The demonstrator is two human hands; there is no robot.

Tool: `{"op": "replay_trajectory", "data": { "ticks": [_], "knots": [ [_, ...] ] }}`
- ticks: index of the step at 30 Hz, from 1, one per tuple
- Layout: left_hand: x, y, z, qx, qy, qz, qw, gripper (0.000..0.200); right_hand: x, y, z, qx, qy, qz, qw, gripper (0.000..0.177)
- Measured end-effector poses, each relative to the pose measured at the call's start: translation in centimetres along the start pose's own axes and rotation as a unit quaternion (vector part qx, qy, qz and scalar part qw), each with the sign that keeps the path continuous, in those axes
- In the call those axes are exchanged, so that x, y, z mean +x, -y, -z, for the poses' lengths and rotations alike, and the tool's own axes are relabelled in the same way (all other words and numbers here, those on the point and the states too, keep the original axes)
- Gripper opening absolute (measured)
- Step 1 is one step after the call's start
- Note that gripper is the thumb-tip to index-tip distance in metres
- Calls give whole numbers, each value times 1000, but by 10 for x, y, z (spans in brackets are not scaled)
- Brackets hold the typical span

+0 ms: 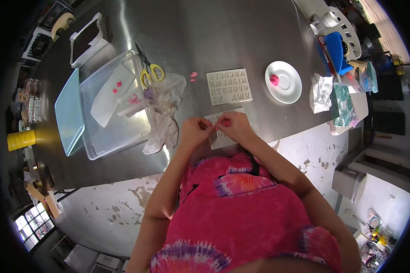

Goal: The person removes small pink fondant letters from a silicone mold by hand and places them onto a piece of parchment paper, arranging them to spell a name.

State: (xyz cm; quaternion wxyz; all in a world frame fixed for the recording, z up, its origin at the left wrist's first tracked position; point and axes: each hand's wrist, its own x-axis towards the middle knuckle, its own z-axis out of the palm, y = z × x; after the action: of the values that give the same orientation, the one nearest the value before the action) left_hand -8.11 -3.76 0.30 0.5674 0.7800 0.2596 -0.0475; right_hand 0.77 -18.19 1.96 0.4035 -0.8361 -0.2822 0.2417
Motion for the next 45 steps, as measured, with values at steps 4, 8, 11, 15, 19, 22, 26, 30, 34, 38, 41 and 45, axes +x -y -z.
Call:
{"op": "replay_trajectory", "data": {
  "ticks": [4,8,11,15,19,22,26,30,34,38,41,45],
  "knots": [
    [2,3,3,10,3,-20,1000,23,0,-4,-4,-25,2,18,1000,11],
    [1,-5,6,25,33,22,999,21,-1,-5,-12,-56,-57,75,994,10],
    [0,-6,5,24,20,20,999,21,-1,-7,-9,-51,-61,61,995,11],
    [-1,-8,5,30,20,28,999,21,2,-5,-3,21,-29,15,999,12],
    [-2,-6,4,15,14,13,1000,21,-2,-4,-11,-79,-49,94,991,13],
    [-1,-9,5,27,6,13,1000,23,-4,-2,-15,-122,-93,109,982,12],
    [-1,-17,5,26,19,39,999,24,-3,-11,-7,-25,-64,69,995,13],
    [4,-14,0,62,-5,37,997,25,-8,-11,1,-10,-26,72,997,9],
    [7,-5,-2,51,-6,9,999,24,-10,-6,2,7,-6,50,999,10],
    [9,-1,6,-25,53,22,998,21,-7,-10,-3,-17,-34,56,998,9],
    [15,14,4,-47,69,16,996,19,-4,-8,-4,-18,-22,58,998,8],
    [12,5,5,-63,71,39,995,20,-4,-8,-8,-58,-8,101,993,7]
  ]
}}
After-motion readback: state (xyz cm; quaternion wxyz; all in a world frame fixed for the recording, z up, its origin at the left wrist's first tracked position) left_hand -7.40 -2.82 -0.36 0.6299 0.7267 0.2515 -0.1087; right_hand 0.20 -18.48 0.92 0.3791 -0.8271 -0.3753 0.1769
